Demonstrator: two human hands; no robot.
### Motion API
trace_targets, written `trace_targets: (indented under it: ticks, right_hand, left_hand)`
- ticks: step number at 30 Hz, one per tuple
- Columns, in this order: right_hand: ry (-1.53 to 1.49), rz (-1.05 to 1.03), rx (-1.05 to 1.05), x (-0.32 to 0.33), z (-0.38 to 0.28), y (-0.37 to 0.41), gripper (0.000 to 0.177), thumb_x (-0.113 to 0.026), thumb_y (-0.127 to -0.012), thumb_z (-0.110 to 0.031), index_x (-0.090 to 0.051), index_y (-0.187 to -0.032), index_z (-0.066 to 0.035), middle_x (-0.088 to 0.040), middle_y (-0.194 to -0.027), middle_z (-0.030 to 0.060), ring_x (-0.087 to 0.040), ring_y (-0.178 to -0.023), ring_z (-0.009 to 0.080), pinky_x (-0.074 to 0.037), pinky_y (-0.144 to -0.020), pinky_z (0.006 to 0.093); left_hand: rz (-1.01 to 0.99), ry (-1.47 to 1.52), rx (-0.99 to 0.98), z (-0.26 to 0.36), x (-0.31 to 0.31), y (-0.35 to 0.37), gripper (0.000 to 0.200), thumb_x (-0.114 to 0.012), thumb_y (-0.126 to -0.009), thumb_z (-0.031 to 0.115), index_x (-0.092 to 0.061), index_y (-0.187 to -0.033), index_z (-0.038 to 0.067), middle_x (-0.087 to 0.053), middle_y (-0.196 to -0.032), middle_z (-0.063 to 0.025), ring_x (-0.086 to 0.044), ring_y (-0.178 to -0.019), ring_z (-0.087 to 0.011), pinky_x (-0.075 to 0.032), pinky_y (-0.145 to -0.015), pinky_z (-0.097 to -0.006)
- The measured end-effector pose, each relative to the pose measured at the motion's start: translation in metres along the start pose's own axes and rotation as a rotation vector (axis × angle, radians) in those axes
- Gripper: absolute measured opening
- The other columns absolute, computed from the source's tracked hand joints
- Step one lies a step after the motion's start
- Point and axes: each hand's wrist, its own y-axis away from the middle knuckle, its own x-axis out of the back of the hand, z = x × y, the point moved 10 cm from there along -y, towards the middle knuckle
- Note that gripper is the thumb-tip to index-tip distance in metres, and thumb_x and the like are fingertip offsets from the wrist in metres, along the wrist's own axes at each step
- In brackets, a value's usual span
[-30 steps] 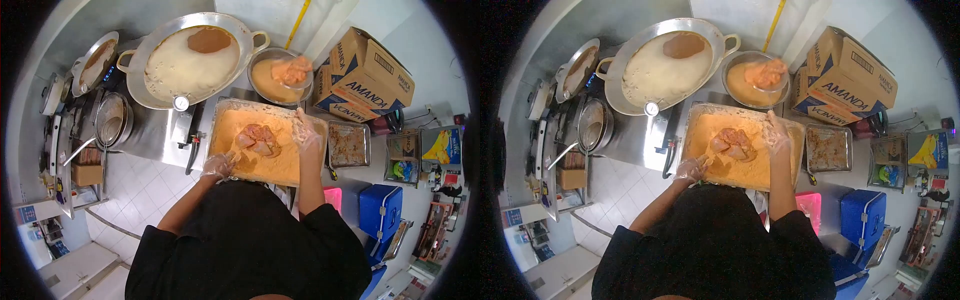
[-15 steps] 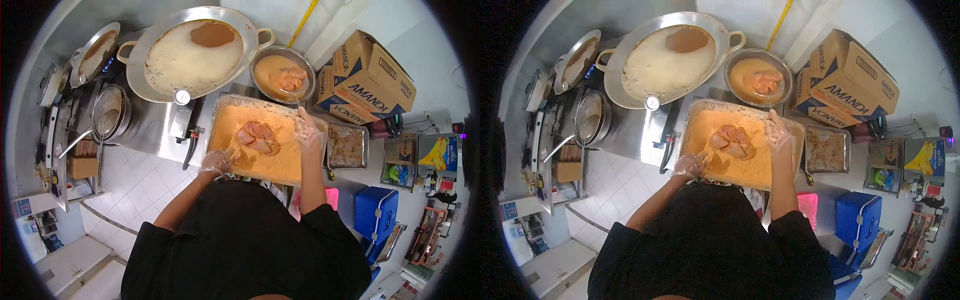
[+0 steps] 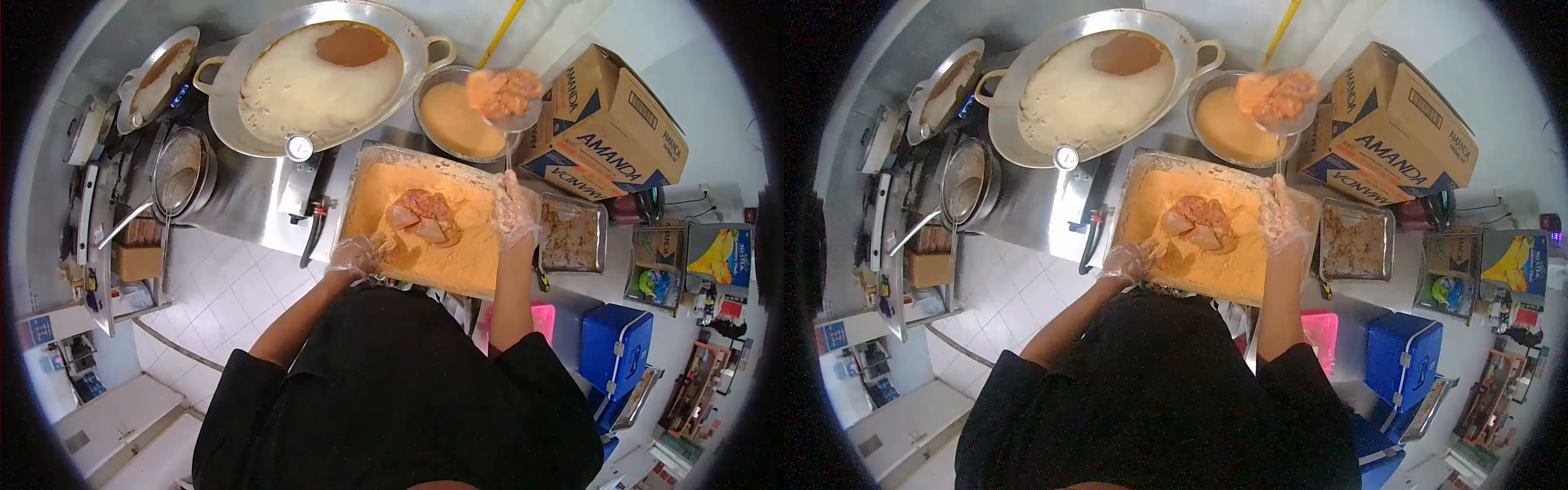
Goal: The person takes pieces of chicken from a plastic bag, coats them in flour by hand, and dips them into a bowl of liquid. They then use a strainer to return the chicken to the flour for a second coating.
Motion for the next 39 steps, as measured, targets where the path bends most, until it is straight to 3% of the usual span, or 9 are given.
trace_targets:
  ticks: [7,16,19,21,22,24,34,36,39]
  right_hand:
    - [0.100,-0.250,-0.237,0.031,0.052,-0.011,0.030,-0.058,-0.094,-0.046,-0.059,-0.089,-0.017,-0.042,-0.050,-0.0063,-0.036,-0.034,0.0077,-0.030,-0.031,0.0244]
    - [0.549,0.008,-0.245,0.119,0.073,0.089,0.030,-0.061,-0.092,-0.044,-0.059,-0.097,-0.015,-0.040,-0.052,-0.0057,-0.034,-0.034,0.0062,-0.023,-0.031,0.0213]
    - [0.729,-0.058,0.080,0.121,0.078,0.097,0.032,-0.061,-0.092,-0.039,-0.058,-0.100,-0.008,-0.050,-0.057,0.0015,-0.048,-0.042,0.0171,-0.036,-0.038,0.0299]
    - [1.156,-0.165,0.983,0.066,0.040,0.144,0.031,-0.057,-0.094,-0.030,-0.055,-0.103,-0.001,-0.060,-0.069,0.0109,-0.060,-0.062,0.0310,-0.046,-0.055,0.0408]
    - [1.156,-0.163,0.978,0.072,0.049,0.142,0.031,-0.057,-0.094,-0.030,-0.055,-0.103,-0.001,-0.060,-0.069,0.0109,-0.060,-0.062,0.0310,-0.046,-0.055,0.0408]
    - [1.378,-0.119,0.497,0.096,0.095,0.109,0.028,-0.054,-0.095,-0.024,-0.054,-0.104,0.003,-0.064,-0.083,0.0205,-0.061,-0.082,0.0411,-0.046,-0.072,0.0486]
    - [1.302,-0.176,0.492,0.089,0.111,0.107,0.033,-0.053,-0.096,-0.027,-0.058,-0.110,0.003,-0.063,-0.086,0.0221,-0.062,-0.078,0.0385,-0.049,-0.070,0.0442]
    - [1.305,-0.135,0.260,0.086,0.105,0.100,0.035,-0.052,-0.097,-0.028,-0.060,-0.113,0.002,-0.065,-0.093,0.0226,-0.063,-0.088,0.0375,-0.049,-0.075,0.0436]
    - [1.422,0.067,0.313,0.105,0.074,0.070,0.040,-0.048,-0.098,-0.033,-0.059,-0.114,0.001,-0.064,-0.101,0.0258,-0.062,-0.100,0.0394,-0.047,-0.083,0.0447]
  left_hand:
    - [-0.085,0.026,0.072,-0.013,-0.018,-0.001,0.048,-0.041,-0.096,0.052,-0.060,-0.123,0.017,-0.066,-0.104,-0.0197,-0.064,-0.097,-0.0356,-0.048,-0.085,-0.0470]
    - [-0.067,-0.050,0.070,-0.018,-0.025,-0.004,0.044,-0.048,-0.094,0.045,-0.059,-0.125,0.016,-0.067,-0.096,-0.0166,-0.064,-0.086,-0.0353,-0.051,-0.075,-0.0461]
    - [-0.146,-0.065,0.081,-0.014,-0.022,-0.003,0.044,-0.046,-0.095,0.045,-0.059,-0.125,0.016,-0.067,-0.094,-0.0168,-0.064,-0.086,-0.0350,-0.051,-0.074,-0.0459]
    - [-0.105,-0.010,0.046,-0.001,-0.007,-0.003,0.044,-0.045,-0.095,0.044,-0.058,-0.127,0.016,-0.066,-0.094,-0.0177,-0.064,-0.085,-0.0356,-0.050,-0.075,-0.0471]
    - [-0.098,-0.032,0.055,-0.001,-0.006,-0.002,0.044,-0.045,-0.095,0.043,-0.057,-0.128,0.016,-0.066,-0.095,-0.0181,-0.064,-0.086,-0.0359,-0.050,-0.076,-0.0478]
    - [-0.094,-0.055,0.058,-0.003,-0.007,-0.001,0.044,-0.046,-0.095,0.043,-0.057,-0.129,0.017,-0.066,-0.096,-0.0186,-0.063,-0.087,-0.0362,-0.049,-0.077,-0.0485]
    - [-0.089,-0.034,0.045,-0.020,-0.033,0.000,0.046,-0.046,-0.094,0.044,-0.052,-0.135,0.022,-0.066,-0.104,-0.0172,-0.063,-0.096,-0.0341,-0.049,-0.082,-0.0477]
    - [-0.033,-0.048,0.032,-0.022,-0.034,-0.002,0.046,-0.046,-0.094,0.045,-0.053,-0.134,0.022,-0.066,-0.104,-0.0173,-0.063,-0.095,-0.0345,-0.049,-0.082,-0.0478]
    - [-0.011,-0.041,0.032,-0.019,-0.027,-0.003,0.046,-0.045,-0.095,0.045,-0.053,-0.133,0.021,-0.067,-0.101,-0.0180,-0.064,-0.092,-0.0355,-0.049,-0.082,-0.0481]
